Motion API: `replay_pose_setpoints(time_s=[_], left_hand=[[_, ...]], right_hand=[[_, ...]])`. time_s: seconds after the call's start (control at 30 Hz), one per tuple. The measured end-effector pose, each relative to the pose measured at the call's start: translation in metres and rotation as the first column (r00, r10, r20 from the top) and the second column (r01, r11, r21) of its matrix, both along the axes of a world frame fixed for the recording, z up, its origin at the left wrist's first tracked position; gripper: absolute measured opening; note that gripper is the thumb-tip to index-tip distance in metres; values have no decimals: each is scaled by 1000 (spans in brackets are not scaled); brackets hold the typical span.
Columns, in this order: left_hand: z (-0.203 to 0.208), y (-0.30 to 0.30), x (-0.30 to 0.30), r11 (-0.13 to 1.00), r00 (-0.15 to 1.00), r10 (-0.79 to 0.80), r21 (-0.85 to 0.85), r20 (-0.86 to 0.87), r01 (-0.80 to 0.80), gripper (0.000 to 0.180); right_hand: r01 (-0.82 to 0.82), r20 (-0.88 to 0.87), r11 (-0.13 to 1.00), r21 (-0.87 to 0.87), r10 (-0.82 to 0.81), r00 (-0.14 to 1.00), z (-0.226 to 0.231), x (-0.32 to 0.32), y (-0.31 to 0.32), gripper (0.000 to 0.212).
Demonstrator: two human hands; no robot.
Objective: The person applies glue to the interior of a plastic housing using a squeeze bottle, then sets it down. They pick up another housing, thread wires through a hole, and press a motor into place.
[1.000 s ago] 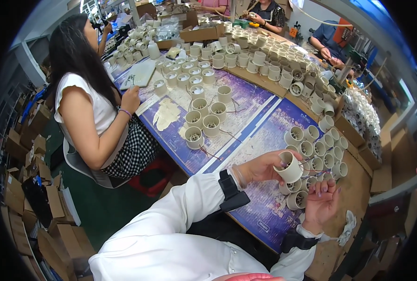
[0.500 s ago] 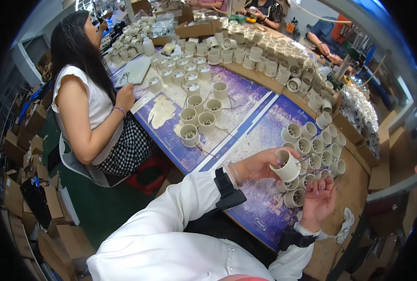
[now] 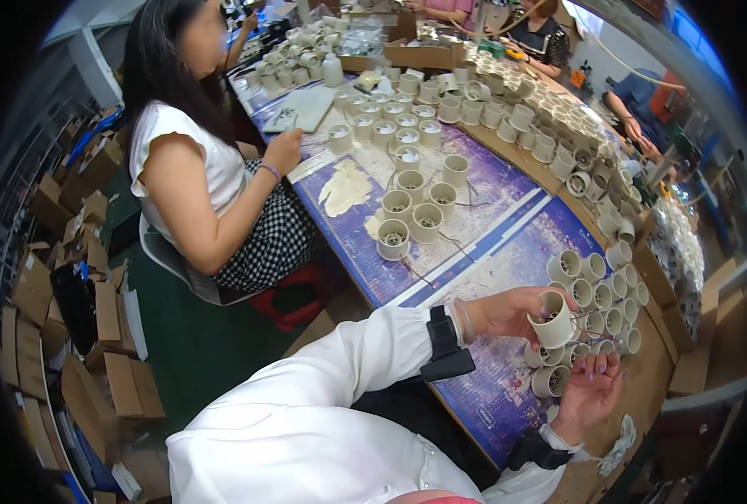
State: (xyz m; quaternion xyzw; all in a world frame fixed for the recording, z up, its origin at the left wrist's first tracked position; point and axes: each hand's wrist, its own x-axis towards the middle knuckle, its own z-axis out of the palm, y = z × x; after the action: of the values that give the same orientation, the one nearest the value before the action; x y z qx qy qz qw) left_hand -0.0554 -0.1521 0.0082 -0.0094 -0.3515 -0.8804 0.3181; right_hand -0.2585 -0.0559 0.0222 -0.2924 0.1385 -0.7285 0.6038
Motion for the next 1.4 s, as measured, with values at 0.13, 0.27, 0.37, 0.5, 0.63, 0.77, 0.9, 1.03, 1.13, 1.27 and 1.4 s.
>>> replay_pose_setpoints(time_s=[0.13, 0.27, 0.37, 0.5, 0.63, 0.77, 0.9, 1.03, 1.13, 1.27, 1.4], left_hand=[[-3, 0, 3, 1000, 1000, 7, -13, -9, -7, 55], [0, 0, -1, 999, 1000, 17, -40, 6, -17, 54], [1, 8, 0, 1000, 1000, -20, -11, 0, 20, 53], [2, 0, 1, 1000, 1000, -18, -15, -3, 18, 52], [-1, -1, 2, 999, 999, -30, -10, -40, 30, 51], [-3, -2, 0, 999, 999, -27, -21, -40, 26, 51], [-3, 0, -3, 1000, 999, -28, 7, -33, 28, 51], [-3, 1, -1, 999, 998, -38, -19, -47, 37, 52], [-2, 2, 0, 999, 998, -37, -4, -44, 37, 52], [-2, -1, 0, 999, 998, -46, -4, -41, 46, 53], [-3, -1, 0, 998, 998, -57, -16, -30, 56, 54]], right_hand=[[-13, -13, 1000, -8, 13, 1000, 0, 0, 0, 29], [-2, -33, 1000, -17, 1, 999, 6, 2, 5, 29], [-17, -36, 999, -27, 16, 999, 9, 0, 7, 27], [-33, -27, 999, -38, 32, 999, 8, -6, 1, 22], [4, -43, 1000, -12, -4, 999, 8, -4, 0, 21], [27, -63, 1000, 2, -27, 998, 7, -3, -3, 18], [50, -71, 999, 19, -49, 996, 9, -2, 0, 17], [69, -57, 997, 38, -67, 996, 8, -2, 1, 16], [53, -56, 998, 35, -51, 997, 6, -4, 0, 16], [57, -72, 998, 40, -54, 996, 9, -2, 0, 16], [71, -56, 996, 45, -69, 996, 9, 0, -1, 15]])
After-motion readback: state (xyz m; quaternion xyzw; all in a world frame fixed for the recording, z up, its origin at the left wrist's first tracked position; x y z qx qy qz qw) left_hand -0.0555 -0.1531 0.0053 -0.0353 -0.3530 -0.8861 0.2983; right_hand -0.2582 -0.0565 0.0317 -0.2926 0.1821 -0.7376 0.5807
